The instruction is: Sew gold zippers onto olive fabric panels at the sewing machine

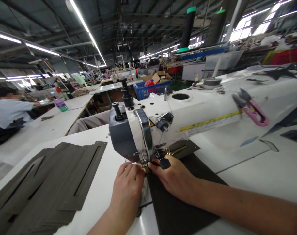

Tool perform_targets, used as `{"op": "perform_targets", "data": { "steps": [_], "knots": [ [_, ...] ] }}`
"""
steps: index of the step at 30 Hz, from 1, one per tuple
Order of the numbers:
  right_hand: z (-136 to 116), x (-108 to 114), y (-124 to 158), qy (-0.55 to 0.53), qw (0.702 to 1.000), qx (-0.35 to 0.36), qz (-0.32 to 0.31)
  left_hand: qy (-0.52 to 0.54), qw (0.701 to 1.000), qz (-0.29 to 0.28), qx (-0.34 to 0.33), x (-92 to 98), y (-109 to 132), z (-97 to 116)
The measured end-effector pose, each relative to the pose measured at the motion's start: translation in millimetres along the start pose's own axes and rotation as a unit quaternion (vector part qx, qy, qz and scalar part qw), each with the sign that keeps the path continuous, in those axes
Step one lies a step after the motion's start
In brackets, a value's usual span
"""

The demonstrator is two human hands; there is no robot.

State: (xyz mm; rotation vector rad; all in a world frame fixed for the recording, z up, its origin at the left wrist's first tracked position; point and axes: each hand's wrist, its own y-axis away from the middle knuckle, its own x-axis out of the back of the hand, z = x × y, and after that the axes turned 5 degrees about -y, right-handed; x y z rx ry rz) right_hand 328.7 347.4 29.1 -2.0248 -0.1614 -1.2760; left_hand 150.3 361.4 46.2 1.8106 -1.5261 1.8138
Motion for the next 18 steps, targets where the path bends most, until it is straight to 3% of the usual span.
{"op": "perform_targets", "data": {
  "steps": [5,12,18],
  "knots": [
    [1.2,0.5,-2.5,-0.012,0.999,0.020,0.036,0.004,1.000,0.000,0.006,-2.1,2.1,-0.8],
    [2.9,3.3,-4.8,-0.039,0.998,0.037,0.024,0.094,0.994,0.034,0.043,-5.4,6.4,-2.0],
    [3.7,-1.9,-6.0,-0.018,0.998,0.048,0.043,0.068,0.996,0.047,0.041,-8.8,5.1,-2.7]
  ]
}}
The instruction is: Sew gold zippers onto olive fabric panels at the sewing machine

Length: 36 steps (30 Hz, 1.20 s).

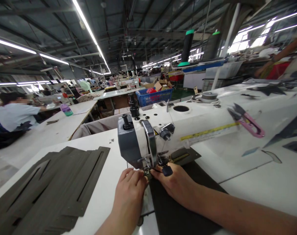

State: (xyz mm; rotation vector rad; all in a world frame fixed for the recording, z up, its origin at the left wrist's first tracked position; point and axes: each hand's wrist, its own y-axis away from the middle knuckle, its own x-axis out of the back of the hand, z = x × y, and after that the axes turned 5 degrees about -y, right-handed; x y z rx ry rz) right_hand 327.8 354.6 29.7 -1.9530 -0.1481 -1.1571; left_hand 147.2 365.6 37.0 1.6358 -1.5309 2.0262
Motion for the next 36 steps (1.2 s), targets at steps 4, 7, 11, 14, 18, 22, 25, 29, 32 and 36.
{"op": "perform_targets", "data": {
  "steps": [4,7,11,14,18,22,25,29,32,36],
  "knots": [
    [1.7,-4.3,1.9,0.010,1.000,-0.014,-0.019,-0.011,1.000,-0.010,-0.006,1.3,-3.1,0.5],
    [2.2,-5.0,1.7,0.010,0.999,-0.018,-0.025,-0.019,1.000,-0.014,0.000,2.3,-4.4,0.8],
    [2.9,-3.4,0.7,0.010,0.999,-0.020,-0.027,-0.015,1.000,-0.016,0.003,1.4,-3.5,0.4],
    [3.4,3.1,1.4,-0.025,0.999,-0.040,-0.012,-0.007,1.000,-0.013,0.007,0.1,-1.9,-0.2],
    [2.5,19.1,3.0,-0.092,0.984,-0.122,0.088,-0.008,1.000,-0.009,0.005,-0.1,-0.8,-1.1],
    [1.3,30.7,1.2,-0.197,0.953,-0.183,0.140,-0.017,1.000,-0.010,0.001,0.2,-0.7,-1.9],
    [3.5,33.3,-2.2,-0.247,0.937,-0.205,0.136,-0.010,1.000,-0.009,0.001,-0.1,-0.9,-1.6],
    [9.0,33.1,-5.9,-0.307,0.910,-0.254,0.113,0.001,1.000,-0.004,0.007,0.6,-2.1,-0.5],
    [10.4,32.0,-7.2,-0.343,0.887,-0.296,0.094,0.010,1.000,-0.004,0.007,2.3,-3.3,-0.5],
    [8.2,31.5,-8.7,-0.350,0.877,-0.315,0.094,0.022,1.000,-0.001,-0.001,3.4,-2.7,-0.7]
  ]
}}
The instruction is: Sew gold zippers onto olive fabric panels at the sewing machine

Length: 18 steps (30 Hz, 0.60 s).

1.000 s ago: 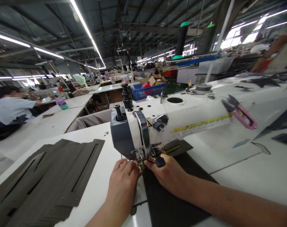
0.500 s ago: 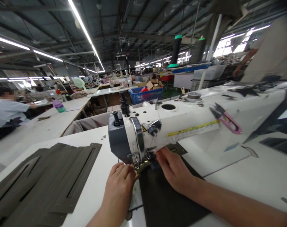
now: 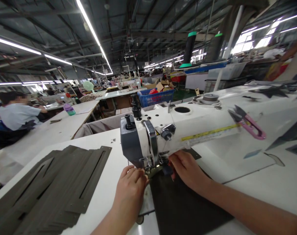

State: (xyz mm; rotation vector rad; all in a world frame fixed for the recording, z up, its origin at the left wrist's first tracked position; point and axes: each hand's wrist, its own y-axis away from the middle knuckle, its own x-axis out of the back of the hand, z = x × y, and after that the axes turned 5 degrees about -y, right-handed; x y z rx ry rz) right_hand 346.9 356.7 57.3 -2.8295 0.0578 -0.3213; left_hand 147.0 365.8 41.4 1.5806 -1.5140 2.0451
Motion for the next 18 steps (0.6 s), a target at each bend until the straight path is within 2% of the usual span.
{"op": "perform_targets", "data": {
  "steps": [18],
  "knots": [
    [-1.1,-1.1,-0.3,0.001,1.000,0.013,0.005,0.005,1.000,0.004,0.012,1.2,8.3,5.1]
  ]
}}
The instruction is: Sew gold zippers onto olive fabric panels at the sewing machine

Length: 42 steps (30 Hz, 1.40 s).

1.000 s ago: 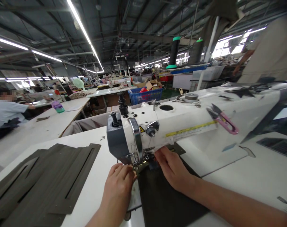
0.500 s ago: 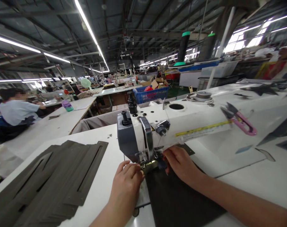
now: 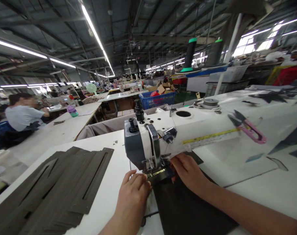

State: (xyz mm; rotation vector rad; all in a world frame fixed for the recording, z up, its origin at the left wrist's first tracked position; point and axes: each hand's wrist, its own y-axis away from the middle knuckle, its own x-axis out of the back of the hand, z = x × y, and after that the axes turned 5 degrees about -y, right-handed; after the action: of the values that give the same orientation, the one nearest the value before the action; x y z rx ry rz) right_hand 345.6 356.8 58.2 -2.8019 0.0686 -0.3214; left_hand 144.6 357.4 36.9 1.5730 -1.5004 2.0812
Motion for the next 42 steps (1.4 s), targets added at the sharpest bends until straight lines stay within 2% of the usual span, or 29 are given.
{"op": "perform_targets", "data": {
  "steps": [3,5,8,10,14,26,33,42],
  "knots": [
    [0.1,-0.8,2.9,0.032,0.999,0.019,0.008,-0.003,1.000,0.009,-0.002,0.5,0.7,0.6],
    [2.1,-4.1,8.4,0.116,0.989,0.090,0.005,-0.007,1.000,0.010,-0.003,0.4,0.6,0.4],
    [7.9,-13.0,18.5,0.276,0.933,0.229,-0.042,-0.015,1.000,0.004,-0.007,-0.5,0.2,0.2],
    [11.9,-19.0,22.5,0.317,0.907,0.268,-0.079,-0.015,1.000,0.006,-0.009,-1.3,-0.1,0.2],
    [15.4,-24.1,20.7,0.312,0.908,0.256,-0.112,-0.008,1.000,-0.003,-0.006,-2.4,-1.4,-0.1],
    [13.2,-23.1,15.7,0.350,0.897,0.246,-0.113,-0.012,1.000,-0.006,-0.004,-0.6,-7.0,-1.5],
    [13.3,-23.9,12.7,0.345,0.892,0.276,-0.096,-0.008,1.000,-0.005,-0.001,-6.0,-4.9,-5.9],
    [15.5,-25.4,14.1,0.335,0.902,0.254,-0.098,-0.005,1.000,0.002,0.004,-5.0,-4.7,-4.8]
  ]
}}
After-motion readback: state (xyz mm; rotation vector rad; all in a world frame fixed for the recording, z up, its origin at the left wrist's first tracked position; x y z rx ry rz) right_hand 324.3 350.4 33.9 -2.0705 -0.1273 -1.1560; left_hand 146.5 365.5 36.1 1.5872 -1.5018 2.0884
